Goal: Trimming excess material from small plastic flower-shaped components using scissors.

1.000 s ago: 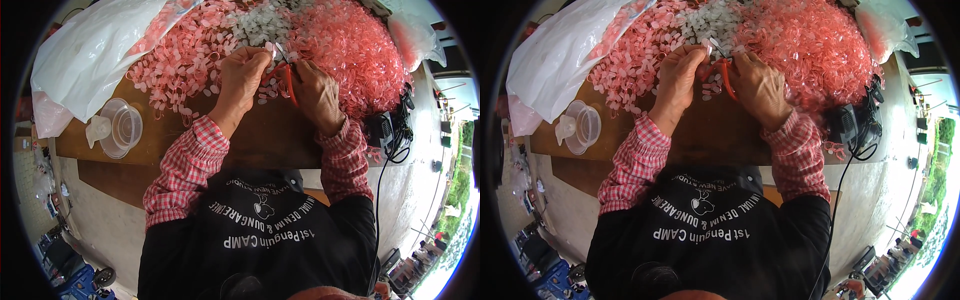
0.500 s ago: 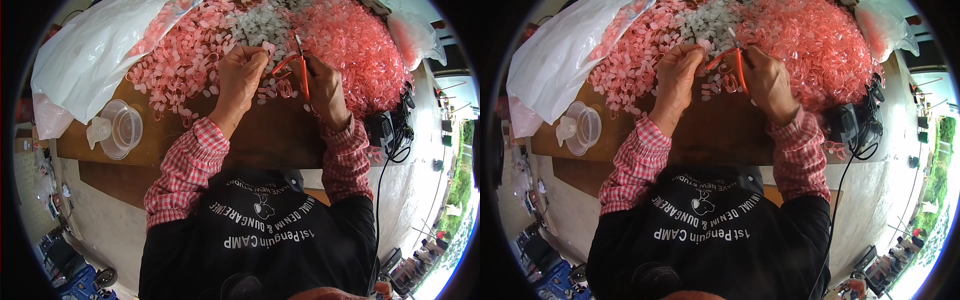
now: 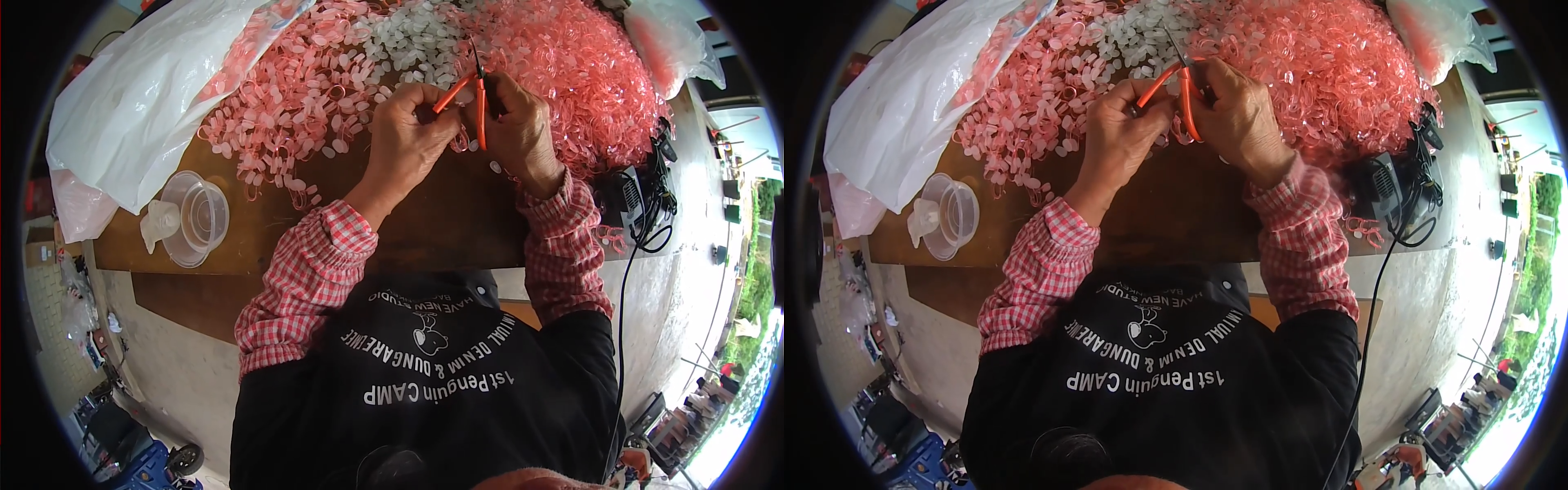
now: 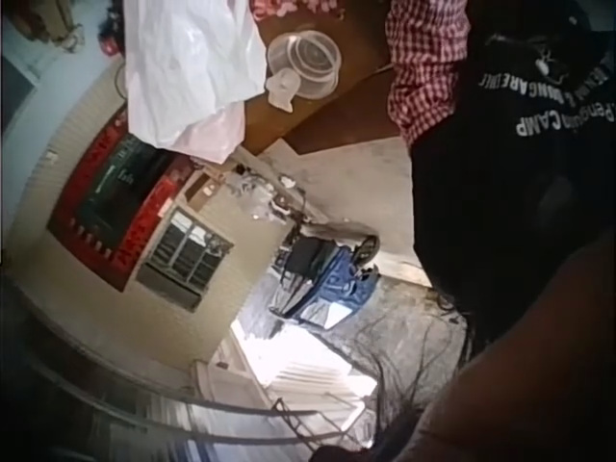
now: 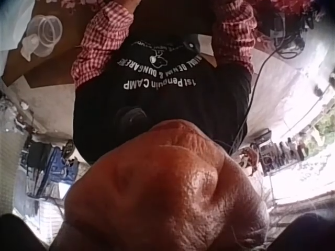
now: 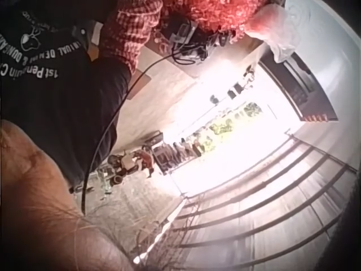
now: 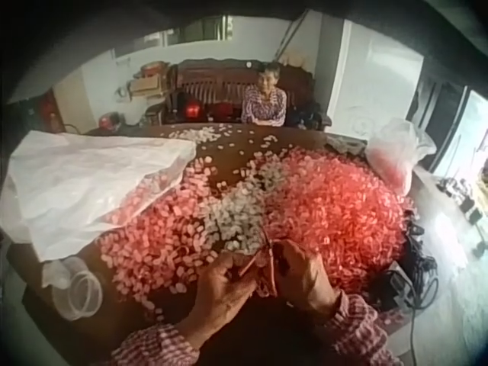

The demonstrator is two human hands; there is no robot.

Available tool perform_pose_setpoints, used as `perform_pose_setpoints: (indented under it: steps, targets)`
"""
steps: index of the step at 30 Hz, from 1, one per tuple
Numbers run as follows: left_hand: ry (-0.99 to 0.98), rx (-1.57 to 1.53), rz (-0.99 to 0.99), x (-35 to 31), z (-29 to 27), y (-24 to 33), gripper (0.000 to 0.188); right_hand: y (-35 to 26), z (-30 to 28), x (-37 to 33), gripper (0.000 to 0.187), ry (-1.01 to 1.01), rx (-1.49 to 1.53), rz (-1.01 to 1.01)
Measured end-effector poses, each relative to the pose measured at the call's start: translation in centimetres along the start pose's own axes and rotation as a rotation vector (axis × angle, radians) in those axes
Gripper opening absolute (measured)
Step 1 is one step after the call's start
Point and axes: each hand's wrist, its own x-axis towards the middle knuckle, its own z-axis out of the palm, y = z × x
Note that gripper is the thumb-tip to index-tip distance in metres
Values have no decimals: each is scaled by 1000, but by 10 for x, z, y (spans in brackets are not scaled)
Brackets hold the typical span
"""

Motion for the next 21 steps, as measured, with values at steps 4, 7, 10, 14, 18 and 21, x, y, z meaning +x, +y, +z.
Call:
perform_pose_setpoints:
  steps: [4, 7, 10, 14, 18, 21]
  targets:
    - [-77, -271, -170, -7, 7, 12, 10, 4, -14, 3, 17, -55, 280, 274]
    - [32, -266, -32, -1, 3, 12, 11, 18, -25, 6, 21, -24, 413, 332]
    - [22, -62, -33, 5, -13, 12, 11, 10, -20, 6, 29, 31, -262, -58]
    - [80, -6, 52, 7, -12, 14, 11, -5, -8, -3, 44, -115, -299, -119]
    - [100, 150, 131, 6, -10, 22, 9, -2, -5, -7, 44, -103, -325, -160]
    - [115, 258, 198, 6, -10, 18, 8, -4, -7, -6, 44, -166, -345, -122]
